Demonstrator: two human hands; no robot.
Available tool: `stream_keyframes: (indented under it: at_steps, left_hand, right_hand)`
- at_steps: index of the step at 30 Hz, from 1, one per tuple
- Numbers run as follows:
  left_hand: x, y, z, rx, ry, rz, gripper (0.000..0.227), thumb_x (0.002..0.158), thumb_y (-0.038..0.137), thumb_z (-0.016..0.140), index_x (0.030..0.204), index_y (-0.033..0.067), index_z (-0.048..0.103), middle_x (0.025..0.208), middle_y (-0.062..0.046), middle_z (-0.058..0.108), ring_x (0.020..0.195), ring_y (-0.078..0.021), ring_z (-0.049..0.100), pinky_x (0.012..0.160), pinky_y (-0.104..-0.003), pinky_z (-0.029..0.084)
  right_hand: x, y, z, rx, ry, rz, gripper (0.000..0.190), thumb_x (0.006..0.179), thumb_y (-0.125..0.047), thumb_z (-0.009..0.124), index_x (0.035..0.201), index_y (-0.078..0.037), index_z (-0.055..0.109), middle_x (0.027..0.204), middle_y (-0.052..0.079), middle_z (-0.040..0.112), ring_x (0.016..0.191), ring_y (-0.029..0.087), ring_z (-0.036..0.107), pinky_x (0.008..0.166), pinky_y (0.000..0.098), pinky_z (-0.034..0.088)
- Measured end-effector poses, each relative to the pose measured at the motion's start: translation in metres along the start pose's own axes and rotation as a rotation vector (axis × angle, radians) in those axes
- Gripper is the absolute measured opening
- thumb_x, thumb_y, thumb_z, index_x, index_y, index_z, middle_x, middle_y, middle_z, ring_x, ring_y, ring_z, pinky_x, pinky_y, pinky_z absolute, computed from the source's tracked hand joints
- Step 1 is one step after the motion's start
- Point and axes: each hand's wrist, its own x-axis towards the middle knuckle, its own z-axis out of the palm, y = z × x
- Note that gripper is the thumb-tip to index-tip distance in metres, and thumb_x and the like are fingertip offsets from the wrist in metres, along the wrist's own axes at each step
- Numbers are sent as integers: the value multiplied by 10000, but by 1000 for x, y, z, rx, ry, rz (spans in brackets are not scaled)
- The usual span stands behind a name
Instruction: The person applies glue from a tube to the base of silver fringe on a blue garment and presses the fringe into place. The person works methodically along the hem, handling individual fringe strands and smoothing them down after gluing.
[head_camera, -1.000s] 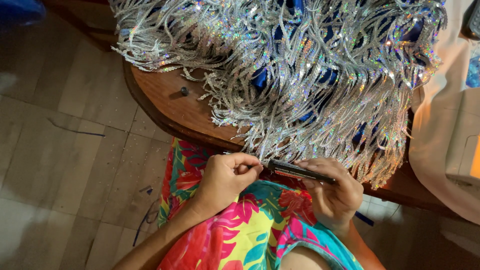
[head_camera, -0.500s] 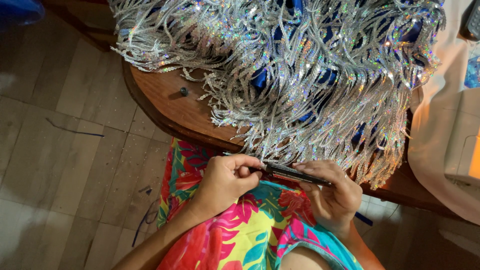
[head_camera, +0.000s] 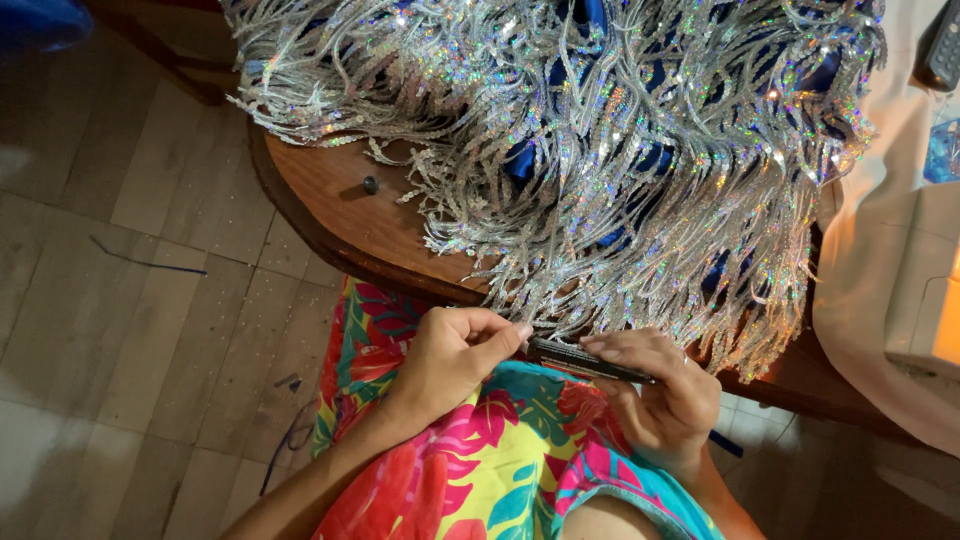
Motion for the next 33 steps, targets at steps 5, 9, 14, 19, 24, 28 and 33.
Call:
stream_keyframes:
  at_steps: [5,9,14,19,24,28,33]
  left_hand:
    - [2,-7,-2,-40,31,-40,207,845,252,759,812,58,821,581,37,650,535,-26,475,480,-223,368]
    - [0,-14,-8,-149,14,-70,216,837,212,767,894,10,820,580,11,634,499,-41,455,441,-214,344]
    - [-3,-18,-15,-165,12,-120,181,841,180,772,881,6,806,567,-3,626,479,-63,491,439,-215,372]
    - [-4,-20,-12,-356,62,-85,173,758,79,777,852,-66,781,428,-43,496,430,-63,491,416,-178,338]
    - [-5,-26,-17,-254,65,-112,165,716,49,761,848,-38,806,427,-72,536,412,-108,518,407,-220,362]
    - [-2,-27,-18,-291,58,-91,177,737,90,778,861,-36,790,444,-77,547,438,-113,528,438,-216,379]
    - [-4,-32,-26,-181,44,-126,171,744,137,777,864,27,830,438,-65,573,440,-104,539,434,-221,407]
  right_hand:
    - [-1,0,-2,58,-8,21,140,928,-113,594,953,24,606,891,158,695,844,311,753,782,352,620]
    - [-8,1,-7,319,56,214,176,953,-147,628,1059,-7,616,994,175,698,981,354,751,903,442,663]
    - [8,18,3,1006,139,510,155,1033,-177,599,1103,-39,598,1032,114,697,1002,379,681,1117,756,358]
    - [13,41,32,1093,56,589,200,1026,-234,553,1156,-86,590,1119,111,732,1050,229,714,1062,617,429]
    - [-15,101,42,1164,78,762,230,1001,-201,514,1135,-27,584,1043,183,710,996,305,716,1023,625,463]
    - [-24,114,44,1167,116,787,213,1008,-187,519,1124,-27,597,1035,202,720,984,297,717,1017,580,477]
    - [-10,94,48,1150,133,800,212,1005,-203,538,1129,-46,605,1062,166,741,1032,254,719,1062,502,470]
